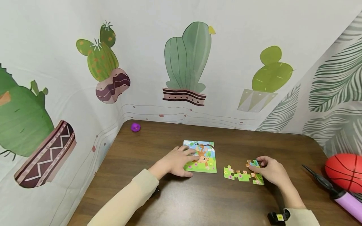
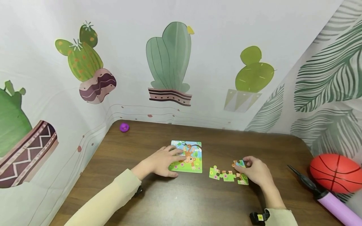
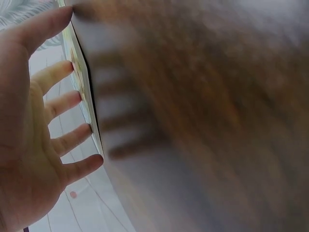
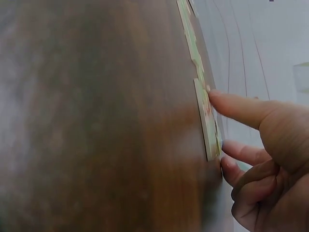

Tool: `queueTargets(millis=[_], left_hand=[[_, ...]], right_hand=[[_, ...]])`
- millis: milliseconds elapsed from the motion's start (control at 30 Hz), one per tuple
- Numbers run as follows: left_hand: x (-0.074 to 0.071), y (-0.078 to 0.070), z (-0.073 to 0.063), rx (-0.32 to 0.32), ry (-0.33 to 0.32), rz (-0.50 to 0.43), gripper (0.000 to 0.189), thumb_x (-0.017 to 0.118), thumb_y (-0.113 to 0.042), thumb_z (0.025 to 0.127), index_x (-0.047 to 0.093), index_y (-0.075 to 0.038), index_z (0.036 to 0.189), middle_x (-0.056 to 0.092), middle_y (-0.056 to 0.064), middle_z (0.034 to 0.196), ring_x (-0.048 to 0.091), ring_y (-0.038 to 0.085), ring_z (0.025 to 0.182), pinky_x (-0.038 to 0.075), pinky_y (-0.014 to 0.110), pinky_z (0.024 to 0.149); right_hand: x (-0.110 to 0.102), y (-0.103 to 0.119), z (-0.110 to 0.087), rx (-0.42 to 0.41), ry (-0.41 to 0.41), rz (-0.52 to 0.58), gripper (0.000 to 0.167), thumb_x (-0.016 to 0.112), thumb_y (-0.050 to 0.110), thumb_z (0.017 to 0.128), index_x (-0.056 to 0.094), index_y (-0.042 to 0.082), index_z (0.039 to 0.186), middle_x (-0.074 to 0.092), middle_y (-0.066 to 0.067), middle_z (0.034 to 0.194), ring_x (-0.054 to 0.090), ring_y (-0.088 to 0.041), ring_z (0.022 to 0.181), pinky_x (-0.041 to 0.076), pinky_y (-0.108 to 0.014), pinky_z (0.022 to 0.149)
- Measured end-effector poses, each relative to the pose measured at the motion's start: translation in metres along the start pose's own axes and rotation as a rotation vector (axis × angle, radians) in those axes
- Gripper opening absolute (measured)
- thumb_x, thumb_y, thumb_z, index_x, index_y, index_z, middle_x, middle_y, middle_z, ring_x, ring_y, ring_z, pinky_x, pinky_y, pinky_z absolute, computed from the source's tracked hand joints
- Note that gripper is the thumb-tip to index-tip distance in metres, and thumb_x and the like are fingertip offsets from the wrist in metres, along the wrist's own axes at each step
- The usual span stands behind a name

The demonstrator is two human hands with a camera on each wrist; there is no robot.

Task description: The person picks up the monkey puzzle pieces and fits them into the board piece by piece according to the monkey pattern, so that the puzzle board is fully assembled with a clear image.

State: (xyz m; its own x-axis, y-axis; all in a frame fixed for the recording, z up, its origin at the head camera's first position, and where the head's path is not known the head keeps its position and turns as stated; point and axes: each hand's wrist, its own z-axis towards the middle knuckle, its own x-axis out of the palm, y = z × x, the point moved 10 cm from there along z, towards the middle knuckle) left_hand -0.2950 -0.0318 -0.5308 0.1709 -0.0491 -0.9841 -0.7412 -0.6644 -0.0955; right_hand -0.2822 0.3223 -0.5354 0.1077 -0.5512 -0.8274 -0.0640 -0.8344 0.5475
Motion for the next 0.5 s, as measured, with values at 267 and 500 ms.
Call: queueTargets(millis=[267,500], left_hand=[[-0.002,-0.0025,0.0051,0.017,-0.025,0.001,0.07,0.061,-0.065,0.095,0.045,-0.038,0.158,0.037,-0.003,0.163,0.032,0.029,0.149,0.032,0.054,0.117],[-0.0008,-0.0008,0.0079,0.013,-0.021,-0.008,0.067,0.061,-0.063,0.096,0.047,-0.038,0.157,0.03,-0.003,0.168,0.031,0.034,0.151,0.032,0.056,0.118]], right_hand=[[-0.0004,0.0008,0.0023,0.032,0.0,-0.011,0.069,0.081,0.055,0.086,0.065,-0.002,0.123,0.062,-0.008,0.099,0.054,-0.024,0.08,0.042,-0.036,0.065],[0.0011,0.002,0.0041,0.034,0.017,0.003,0.064,0.081,0.049,0.088,0.065,-0.003,0.122,0.06,-0.008,0.098,0.053,-0.024,0.081,0.041,-0.035,0.065]])
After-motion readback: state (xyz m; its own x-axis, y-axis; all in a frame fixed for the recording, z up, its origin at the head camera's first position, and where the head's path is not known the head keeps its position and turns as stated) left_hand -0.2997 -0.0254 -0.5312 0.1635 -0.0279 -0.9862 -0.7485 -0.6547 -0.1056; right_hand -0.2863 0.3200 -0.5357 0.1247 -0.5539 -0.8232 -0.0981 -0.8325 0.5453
